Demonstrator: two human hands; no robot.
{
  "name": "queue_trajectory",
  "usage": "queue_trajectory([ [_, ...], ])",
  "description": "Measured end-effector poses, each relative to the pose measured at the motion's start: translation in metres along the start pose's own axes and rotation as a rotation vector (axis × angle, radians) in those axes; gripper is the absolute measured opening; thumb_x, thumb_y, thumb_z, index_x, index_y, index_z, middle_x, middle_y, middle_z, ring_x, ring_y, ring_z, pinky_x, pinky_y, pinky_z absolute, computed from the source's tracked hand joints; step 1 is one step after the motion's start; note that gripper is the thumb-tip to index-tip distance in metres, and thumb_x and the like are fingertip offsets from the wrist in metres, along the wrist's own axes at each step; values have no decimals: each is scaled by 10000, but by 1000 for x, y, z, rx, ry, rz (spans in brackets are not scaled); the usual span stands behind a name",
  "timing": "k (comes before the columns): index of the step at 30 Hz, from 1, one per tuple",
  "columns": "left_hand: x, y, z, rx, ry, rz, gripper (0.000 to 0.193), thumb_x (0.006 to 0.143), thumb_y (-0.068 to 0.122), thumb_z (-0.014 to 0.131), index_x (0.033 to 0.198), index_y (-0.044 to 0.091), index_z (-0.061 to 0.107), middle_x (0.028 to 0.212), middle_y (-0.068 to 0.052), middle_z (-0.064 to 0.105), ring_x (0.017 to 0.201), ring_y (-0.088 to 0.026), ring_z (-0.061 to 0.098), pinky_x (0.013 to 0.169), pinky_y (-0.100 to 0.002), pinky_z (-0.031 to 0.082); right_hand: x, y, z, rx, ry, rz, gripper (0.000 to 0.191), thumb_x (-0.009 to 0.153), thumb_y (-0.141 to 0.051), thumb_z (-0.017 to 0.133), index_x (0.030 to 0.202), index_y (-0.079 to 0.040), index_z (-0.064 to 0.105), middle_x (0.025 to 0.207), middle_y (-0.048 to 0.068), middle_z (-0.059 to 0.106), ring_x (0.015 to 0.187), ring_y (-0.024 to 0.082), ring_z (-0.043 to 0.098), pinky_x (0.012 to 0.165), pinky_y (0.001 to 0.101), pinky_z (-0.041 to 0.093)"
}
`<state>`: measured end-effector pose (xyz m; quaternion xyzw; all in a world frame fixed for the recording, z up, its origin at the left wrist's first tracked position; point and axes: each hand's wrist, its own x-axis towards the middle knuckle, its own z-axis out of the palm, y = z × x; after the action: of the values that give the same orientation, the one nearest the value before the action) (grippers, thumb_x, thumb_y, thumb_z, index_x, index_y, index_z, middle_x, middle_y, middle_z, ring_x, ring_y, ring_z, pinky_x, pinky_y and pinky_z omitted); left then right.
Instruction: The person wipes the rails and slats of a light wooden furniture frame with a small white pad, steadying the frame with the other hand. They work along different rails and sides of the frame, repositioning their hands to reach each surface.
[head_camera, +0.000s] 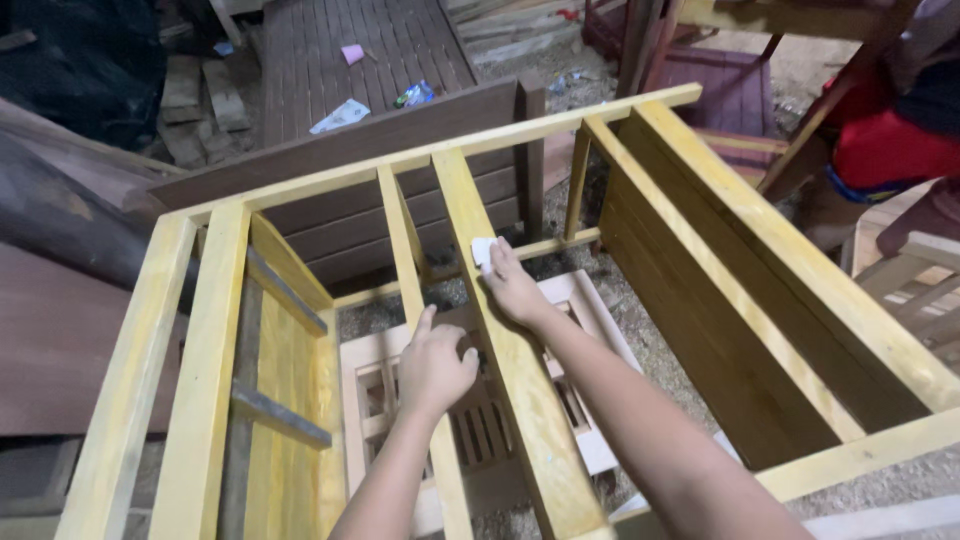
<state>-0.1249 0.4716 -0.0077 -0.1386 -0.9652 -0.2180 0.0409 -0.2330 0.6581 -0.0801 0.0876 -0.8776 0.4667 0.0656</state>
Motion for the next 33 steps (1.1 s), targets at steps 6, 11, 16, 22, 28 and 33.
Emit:
queue_trajectory([
  [6,-4,2,0,-13,-36,-15,317,772,267,736,1047,113,766,1193,-49,719,1450,-283,412,1016,-512,484,-136,-10,-19,-85,-138,-11,680,1045,-204,475,1581,84,172,1693,251,50,1578,400,9,1238,423,74],
  [11,0,3,-5,-72,-7,-34,319,770,270,744,1049,118,774,1218,-63,704,1423,-268,435,1011,-524,480,-66,10,-3,80,-65,-5,658,1044,-243,440,1580,51,197,1719,221,77,1575,325,151,1246,343,174],
  [16,11,3,-8,21,-63,-22,328,771,262,744,1050,90,741,1197,-53,698,1442,-270,411,970,-501,505,46,39,14,554,3,-106,636,1086,-312,416,1589,43,252,1693,149,270,1573,239,201,1240,303,169],
  [22,15,6,-12,-13,-45,4,310,771,268,742,1036,108,745,1172,-30,712,1433,-269,416,982,-480,510,-42,24,-11,643,-71,129,652,1085,-374,386,1618,-21,261,1662,68,353,1507,154,295,1218,281,214],
  [28,18,1,-12,-109,-59,-46,349,759,266,759,1087,148,745,1247,-7,695,1432,-267,417,1004,-513,476,-49,10,-9,537,-86,118,644,1069,-347,392,1625,-68,222,1658,62,319,1501,155,265,1202,281,203],
  [33,21,-8,-3,-118,-56,-14,472,759,262,755,1213,144,698,1385,-48,623,1465,-283,365,1032,-547,445,75,46,9,551,-61,-80,571,1088,-276,418,1586,-14,316,1576,131,459,1448,201,385,1190,300,281],
])
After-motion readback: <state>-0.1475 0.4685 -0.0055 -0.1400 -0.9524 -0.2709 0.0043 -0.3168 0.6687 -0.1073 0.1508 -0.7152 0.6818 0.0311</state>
